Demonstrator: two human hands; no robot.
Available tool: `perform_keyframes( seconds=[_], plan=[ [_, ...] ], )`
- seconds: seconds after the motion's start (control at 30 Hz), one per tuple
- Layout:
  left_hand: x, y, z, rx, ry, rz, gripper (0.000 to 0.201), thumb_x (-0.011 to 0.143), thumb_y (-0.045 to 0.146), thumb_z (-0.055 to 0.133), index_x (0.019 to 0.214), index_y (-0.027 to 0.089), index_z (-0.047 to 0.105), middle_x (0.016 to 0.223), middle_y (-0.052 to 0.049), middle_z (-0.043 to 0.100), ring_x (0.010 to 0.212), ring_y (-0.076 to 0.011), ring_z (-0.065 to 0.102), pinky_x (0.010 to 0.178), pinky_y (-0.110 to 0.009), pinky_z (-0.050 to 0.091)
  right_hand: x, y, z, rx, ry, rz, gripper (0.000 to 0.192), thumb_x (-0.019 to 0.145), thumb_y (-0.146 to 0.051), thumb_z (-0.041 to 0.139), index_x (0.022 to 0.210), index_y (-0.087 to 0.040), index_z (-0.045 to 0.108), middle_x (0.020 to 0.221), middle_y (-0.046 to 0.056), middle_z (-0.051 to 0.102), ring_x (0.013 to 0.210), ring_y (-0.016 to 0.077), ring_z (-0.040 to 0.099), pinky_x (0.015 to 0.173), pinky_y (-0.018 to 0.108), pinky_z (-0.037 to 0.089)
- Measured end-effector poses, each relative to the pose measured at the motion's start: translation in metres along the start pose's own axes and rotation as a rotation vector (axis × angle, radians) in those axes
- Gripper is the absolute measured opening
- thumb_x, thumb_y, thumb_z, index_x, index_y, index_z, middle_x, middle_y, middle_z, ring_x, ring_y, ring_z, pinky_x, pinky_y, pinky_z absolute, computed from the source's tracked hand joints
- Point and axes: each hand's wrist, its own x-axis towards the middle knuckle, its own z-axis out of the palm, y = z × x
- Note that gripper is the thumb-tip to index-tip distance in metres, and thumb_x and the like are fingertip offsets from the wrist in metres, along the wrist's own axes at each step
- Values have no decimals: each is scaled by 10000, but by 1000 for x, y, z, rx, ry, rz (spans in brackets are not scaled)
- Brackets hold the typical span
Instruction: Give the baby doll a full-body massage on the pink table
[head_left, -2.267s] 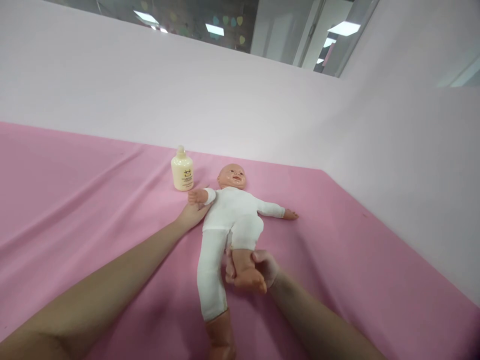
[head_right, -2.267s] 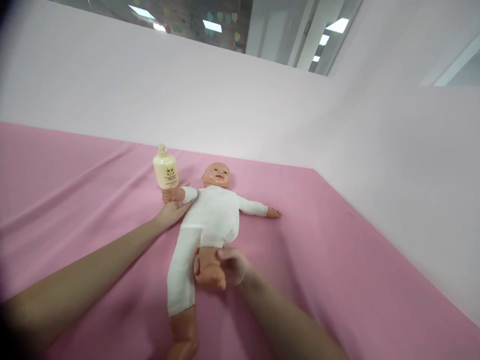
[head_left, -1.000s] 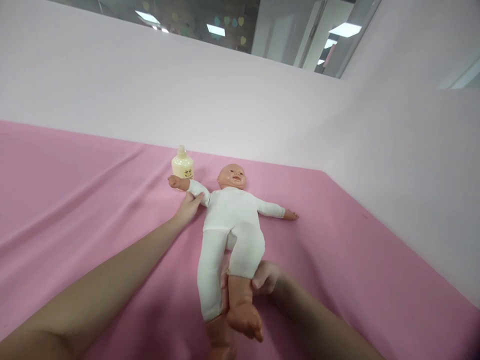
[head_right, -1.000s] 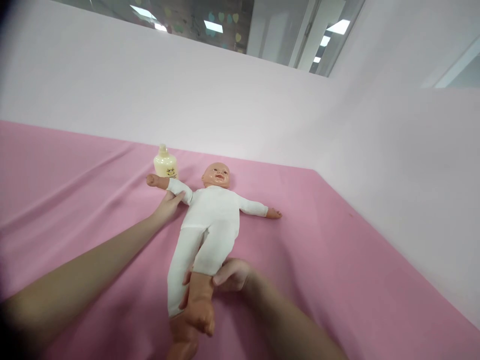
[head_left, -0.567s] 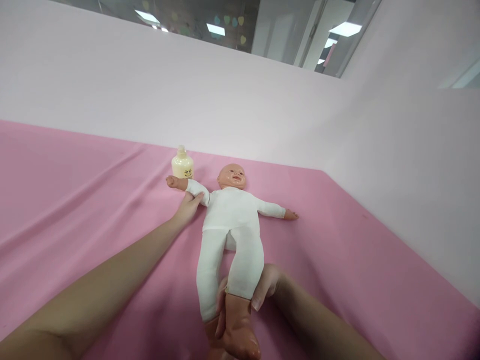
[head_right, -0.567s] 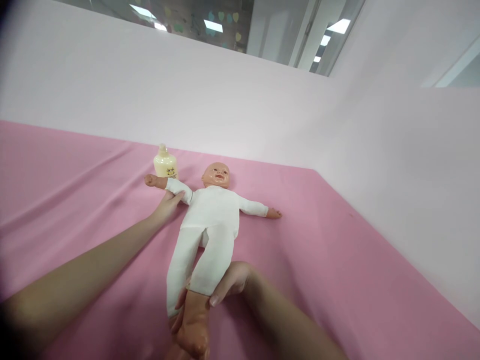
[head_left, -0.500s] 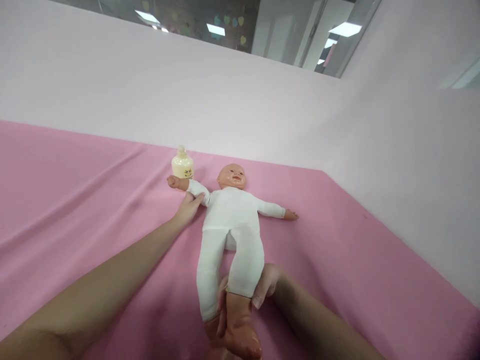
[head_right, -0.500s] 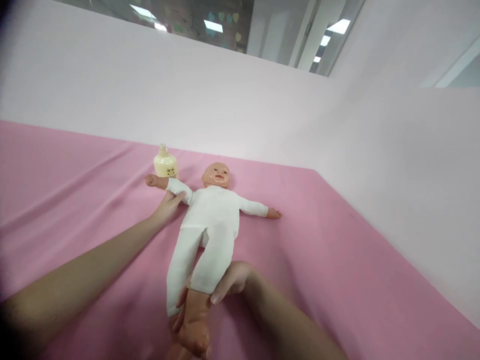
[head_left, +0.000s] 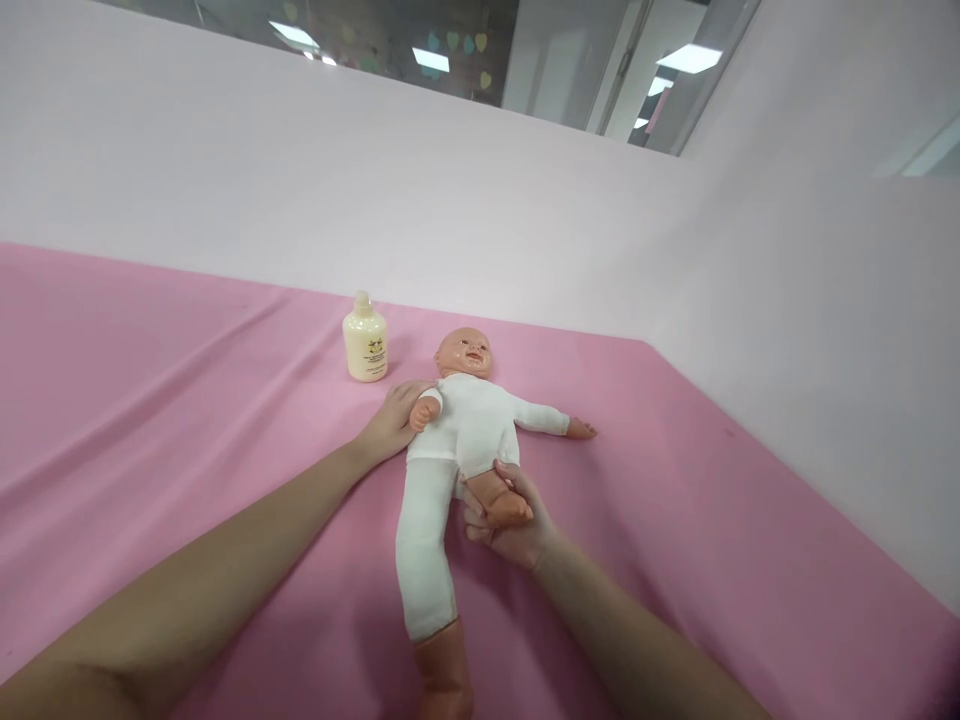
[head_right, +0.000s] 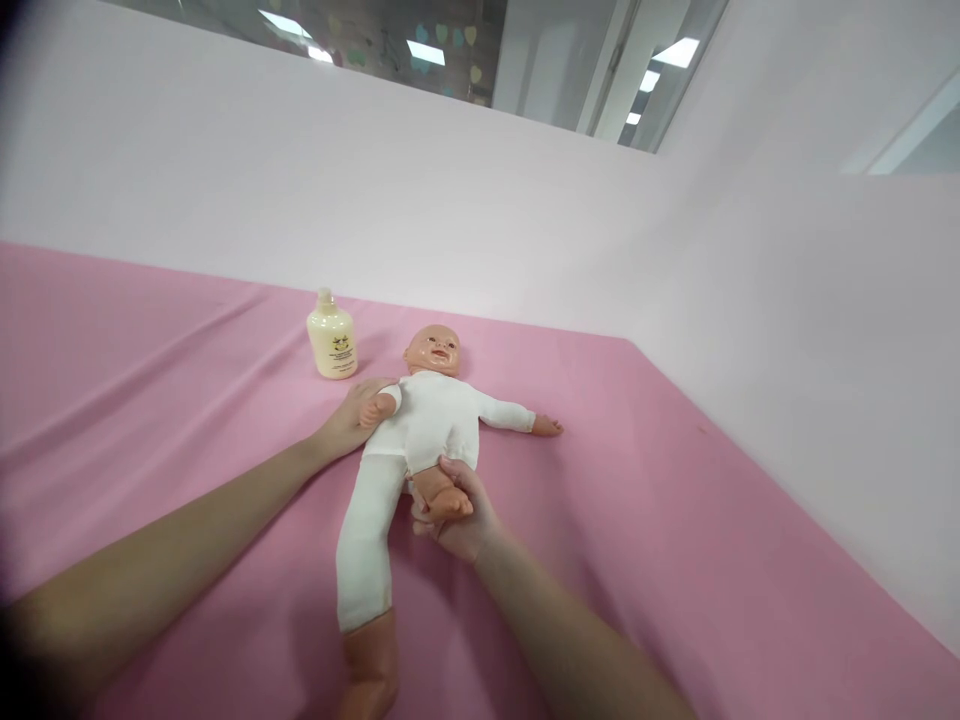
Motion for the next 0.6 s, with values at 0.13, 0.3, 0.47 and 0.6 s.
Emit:
perform_keyframes(
  seconds=[0.13, 0.3, 0.47, 0.6],
  plan=[
    [-3, 0, -2, 150, -75, 114, 471, 847, 354, 616, 1311, 269, 608, 1343, -100, 597, 1306, -331, 469, 1144, -488, 312, 2, 1, -3, -14, 66, 25, 407, 821, -547, 630, 823, -140, 612, 578, -23, 552, 475, 79, 337, 495, 245, 232],
    [-3, 1, -2, 179, -122, 174, 457, 843, 295, 601, 1299, 290, 628, 1328, -105, 585, 1299, -319, 464, 1143, -501, 323, 3, -1, -4, -24, 167, 96, 404, 838, -542, 605, 784, -141, 593, 544, -33, 552, 436, 65, 308, 479, 234, 215],
    [-3, 1, -2, 263, -136, 198, 448, 898, 262, 522, 1340, 271, 592, 1366, -107, 562, 1336, -303, 435, 1155, -495, 309, 4, 1, -8, -35, 138, 90, 415, 818, -555, 641, 761, -151, 572, 561, -31, 554, 449, 68, 371, 479, 233, 250],
    [-4, -2, -2, 245, -111, 160, 444, 921, 298, 504, 1353, 216, 555, 1386, -119, 569, 1332, -291, 458, 1155, -474, 318, 2, 5, -9, -84, 64, 18, 429, 819, -569, 641, 859, -142, 617, 627, -5, 593, 513, 93, 462, 499, 234, 307]
  ],
)
